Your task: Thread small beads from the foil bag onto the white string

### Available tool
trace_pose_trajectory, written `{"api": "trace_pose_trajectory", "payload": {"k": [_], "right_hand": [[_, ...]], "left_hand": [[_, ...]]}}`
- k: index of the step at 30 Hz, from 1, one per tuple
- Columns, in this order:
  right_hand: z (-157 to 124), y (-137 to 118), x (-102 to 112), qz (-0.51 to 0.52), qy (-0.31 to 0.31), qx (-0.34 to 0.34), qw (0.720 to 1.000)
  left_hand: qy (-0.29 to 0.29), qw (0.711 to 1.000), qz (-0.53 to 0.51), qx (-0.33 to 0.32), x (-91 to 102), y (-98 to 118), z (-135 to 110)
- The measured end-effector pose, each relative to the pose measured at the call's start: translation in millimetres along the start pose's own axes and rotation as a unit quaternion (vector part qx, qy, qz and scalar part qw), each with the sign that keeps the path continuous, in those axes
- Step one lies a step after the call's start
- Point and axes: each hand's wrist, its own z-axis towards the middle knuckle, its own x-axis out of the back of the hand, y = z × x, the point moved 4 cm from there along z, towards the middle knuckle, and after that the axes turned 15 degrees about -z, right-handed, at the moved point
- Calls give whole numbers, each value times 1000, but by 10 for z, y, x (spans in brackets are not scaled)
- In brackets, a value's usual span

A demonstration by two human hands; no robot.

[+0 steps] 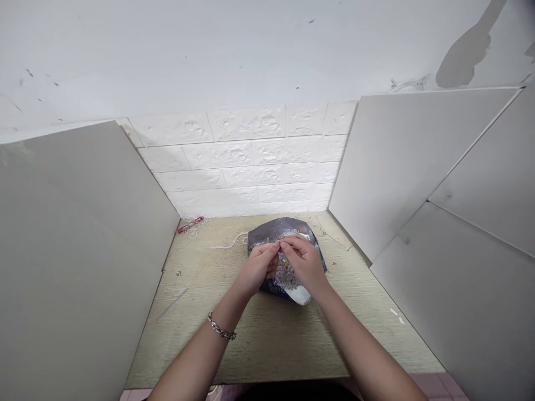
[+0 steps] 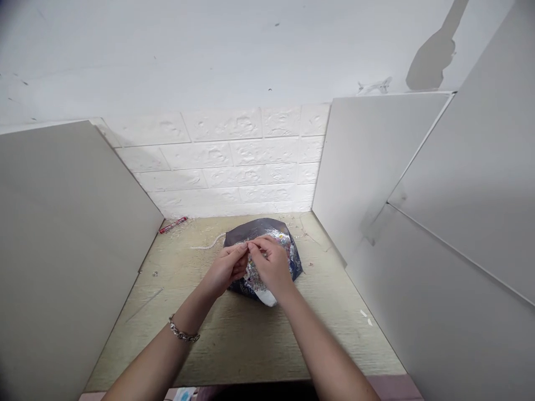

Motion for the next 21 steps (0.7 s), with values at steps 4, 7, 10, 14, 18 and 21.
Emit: {"api": "trace_pose_trajectory", "payload": {"k": [4,7,10,14,18,21], "right_hand": [[-10,-30,47,-84,6,57,995],[-36,-46,40,-174,32,106,978],[-62,-54,8,-250,50,136,957],[-77,-81,3,-282,70,148,945],[-82,-98,29,-247,82,140,955],[-83,-98,23,-239,71,148,957]], "left_hand": [[14,1000,4,4,20,-30,12],[23,1000,-8,18,35,-68,21],[25,1000,-2,18,55,-88,34],[26,999,34,-15,80,-65,55],[2,998,-9,-68,49,-27,70],[-16,994,-58,-95,15,-29,79]]}}
